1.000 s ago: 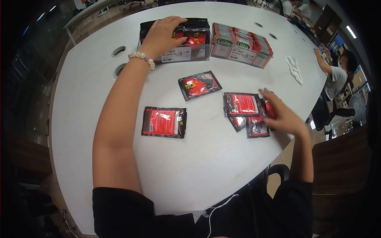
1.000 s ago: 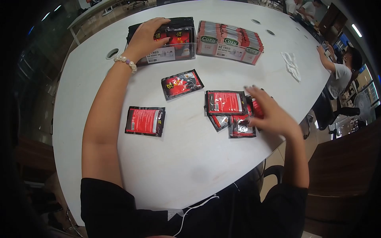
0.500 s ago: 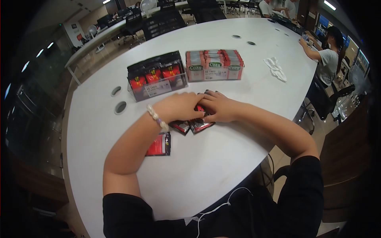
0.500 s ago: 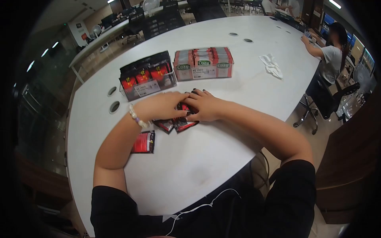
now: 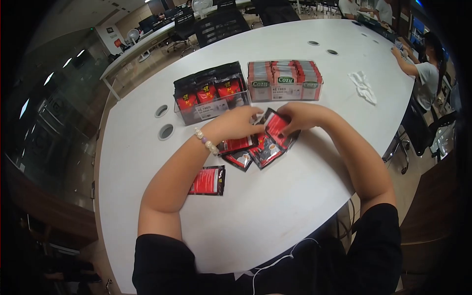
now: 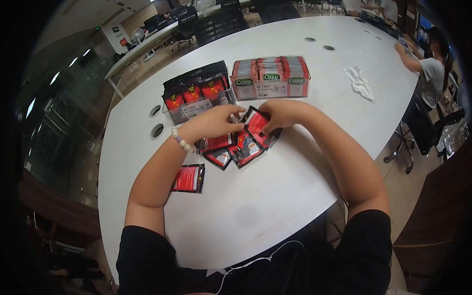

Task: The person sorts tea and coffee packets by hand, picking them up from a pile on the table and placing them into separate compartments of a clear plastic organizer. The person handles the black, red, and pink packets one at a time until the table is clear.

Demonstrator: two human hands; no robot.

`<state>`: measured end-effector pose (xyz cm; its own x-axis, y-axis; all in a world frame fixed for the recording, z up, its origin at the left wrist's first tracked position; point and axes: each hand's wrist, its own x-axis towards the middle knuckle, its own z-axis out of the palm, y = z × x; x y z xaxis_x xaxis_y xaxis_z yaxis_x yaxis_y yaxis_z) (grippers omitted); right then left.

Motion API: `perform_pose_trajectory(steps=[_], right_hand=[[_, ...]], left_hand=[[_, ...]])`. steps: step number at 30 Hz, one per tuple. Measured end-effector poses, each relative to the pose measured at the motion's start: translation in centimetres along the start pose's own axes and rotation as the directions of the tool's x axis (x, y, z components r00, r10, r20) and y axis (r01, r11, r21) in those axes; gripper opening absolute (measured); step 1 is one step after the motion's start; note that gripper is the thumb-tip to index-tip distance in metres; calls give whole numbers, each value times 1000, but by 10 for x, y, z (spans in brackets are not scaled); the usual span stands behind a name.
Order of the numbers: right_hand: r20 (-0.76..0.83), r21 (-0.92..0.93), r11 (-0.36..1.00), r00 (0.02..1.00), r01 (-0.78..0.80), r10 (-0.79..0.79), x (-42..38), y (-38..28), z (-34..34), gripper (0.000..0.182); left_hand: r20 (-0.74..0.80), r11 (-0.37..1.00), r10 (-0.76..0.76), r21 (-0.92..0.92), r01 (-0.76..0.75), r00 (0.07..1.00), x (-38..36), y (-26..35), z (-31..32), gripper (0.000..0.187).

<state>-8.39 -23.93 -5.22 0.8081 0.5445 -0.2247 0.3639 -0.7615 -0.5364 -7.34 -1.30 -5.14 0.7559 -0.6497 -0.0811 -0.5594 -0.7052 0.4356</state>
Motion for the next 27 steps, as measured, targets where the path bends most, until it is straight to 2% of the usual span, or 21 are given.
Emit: perform_pose_trajectory(steps=[1,3,4,5,6,8,10,12,15,18,19,22,23,26,27], right_hand=[[-89,83,996,996,20,-12,2,0,3,41],[-274,231,970,962,76,-10,5,2,5,34],[-360,255,953,931,166,-66,8,3,6,31],[-444,268,929,889,255,-115,13,4,8,29],[-525,275,899,837,342,-158,16,4,11,27],[-626,289,865,764,411,-154,18,-4,17,37],[-699,332,825,706,457,-109,14,-15,21,46],[-686,371,786,716,495,-127,20,-7,23,50],[-675,441,740,731,508,-100,26,0,27,48],[-658,500,728,752,470,-34,29,1,28,50],[-653,483,743,756,463,-46,30,2,28,51],[-637,439,781,767,443,-77,30,4,31,53],[-634,428,791,769,438,-83,29,3,32,54],[-624,393,816,775,423,-101,27,1,32,55],[-621,383,824,776,419,-106,27,1,32,56]], left_hand=[[-7,990,-41,-135,39,999,2,0,2,48],[-213,960,-1,-274,-59,977,8,-9,5,37],[-318,935,11,-333,-123,948,11,-12,4,31],[-318,922,-16,-370,-109,948,12,-10,-6,19],[-323,892,-10,-431,-138,946,13,-15,-13,19],[-332,815,-1,-546,-192,943,13,-23,-27,17],[-419,799,-89,-572,-186,904,5,-22,-42,19],[-465,736,-189,-650,-188,865,-9,-15,-58,19],[-402,662,-318,-742,-103,859,-17,-31,-85,28],[-150,852,-198,-515,95,969,-49,-56,-118,34],[-86,892,-242,-412,187,966,-58,-52,-126,47],[-186,873,-120,-487,15,975,-71,-60,-128,54],[-194,864,-157,-501,40,968,-72,-64,-131,60],[-146,911,-144,-406,74,979,-85,-69,-144,60],[-173,913,-151,-403,70,973,-88,-73,-146,57]])
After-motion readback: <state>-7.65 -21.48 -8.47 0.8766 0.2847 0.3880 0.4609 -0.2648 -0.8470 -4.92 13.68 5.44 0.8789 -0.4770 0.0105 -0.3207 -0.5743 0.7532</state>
